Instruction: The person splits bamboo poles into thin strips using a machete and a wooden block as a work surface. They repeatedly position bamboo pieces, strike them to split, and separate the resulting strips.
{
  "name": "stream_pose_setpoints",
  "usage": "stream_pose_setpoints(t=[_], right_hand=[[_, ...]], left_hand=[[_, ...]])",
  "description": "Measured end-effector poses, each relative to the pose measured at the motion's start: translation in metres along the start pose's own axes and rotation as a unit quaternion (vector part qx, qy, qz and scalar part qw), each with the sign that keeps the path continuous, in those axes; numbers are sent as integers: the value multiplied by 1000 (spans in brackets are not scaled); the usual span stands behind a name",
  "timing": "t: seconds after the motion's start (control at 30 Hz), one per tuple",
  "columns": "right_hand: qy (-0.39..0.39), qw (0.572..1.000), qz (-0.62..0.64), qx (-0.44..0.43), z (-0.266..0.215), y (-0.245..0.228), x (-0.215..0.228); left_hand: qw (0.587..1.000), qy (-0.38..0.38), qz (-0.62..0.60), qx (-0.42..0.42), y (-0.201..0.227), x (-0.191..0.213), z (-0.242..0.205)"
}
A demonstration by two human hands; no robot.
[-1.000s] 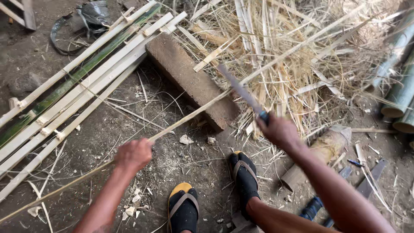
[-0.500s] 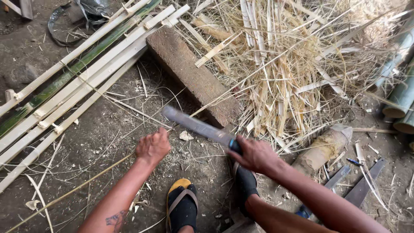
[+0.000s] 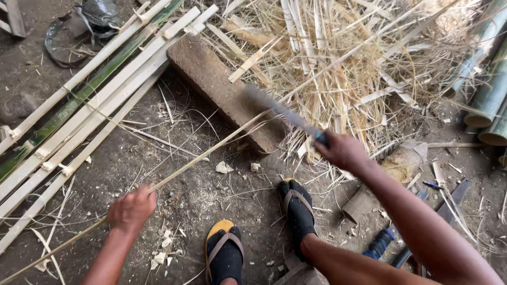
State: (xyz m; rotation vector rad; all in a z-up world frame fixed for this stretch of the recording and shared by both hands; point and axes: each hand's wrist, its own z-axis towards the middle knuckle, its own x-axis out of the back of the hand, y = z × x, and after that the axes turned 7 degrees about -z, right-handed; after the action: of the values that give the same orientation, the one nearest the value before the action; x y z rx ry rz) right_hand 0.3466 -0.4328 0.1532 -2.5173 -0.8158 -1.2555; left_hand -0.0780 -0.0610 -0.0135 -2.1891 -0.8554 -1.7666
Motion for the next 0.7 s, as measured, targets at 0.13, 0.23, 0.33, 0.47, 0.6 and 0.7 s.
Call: stream_pose_setpoints(t=[0.13,0.23,0.33,0.47,0.6,0.7], right_hand=[[94,986,-4,-134,27,51,57],[30,985,104,-131,29,44,40],[53,994,87,-32,9,-23,-17],[26,995,55,78,-38,-85,-43],[-18,985,-75,152,-49,-91,-20],[37,999,5,23,-52,-85,-19]], left_hand=[[997,-26,-19,68,-25,-6,-13],[1000,15,6,11,11,-15,25],[978,159,-55,-124,62,-10,68],[992,73,-78,-69,123,14,113],[977,-161,-138,-3,143,27,110],[969,-183,-168,18,154,26,101]])
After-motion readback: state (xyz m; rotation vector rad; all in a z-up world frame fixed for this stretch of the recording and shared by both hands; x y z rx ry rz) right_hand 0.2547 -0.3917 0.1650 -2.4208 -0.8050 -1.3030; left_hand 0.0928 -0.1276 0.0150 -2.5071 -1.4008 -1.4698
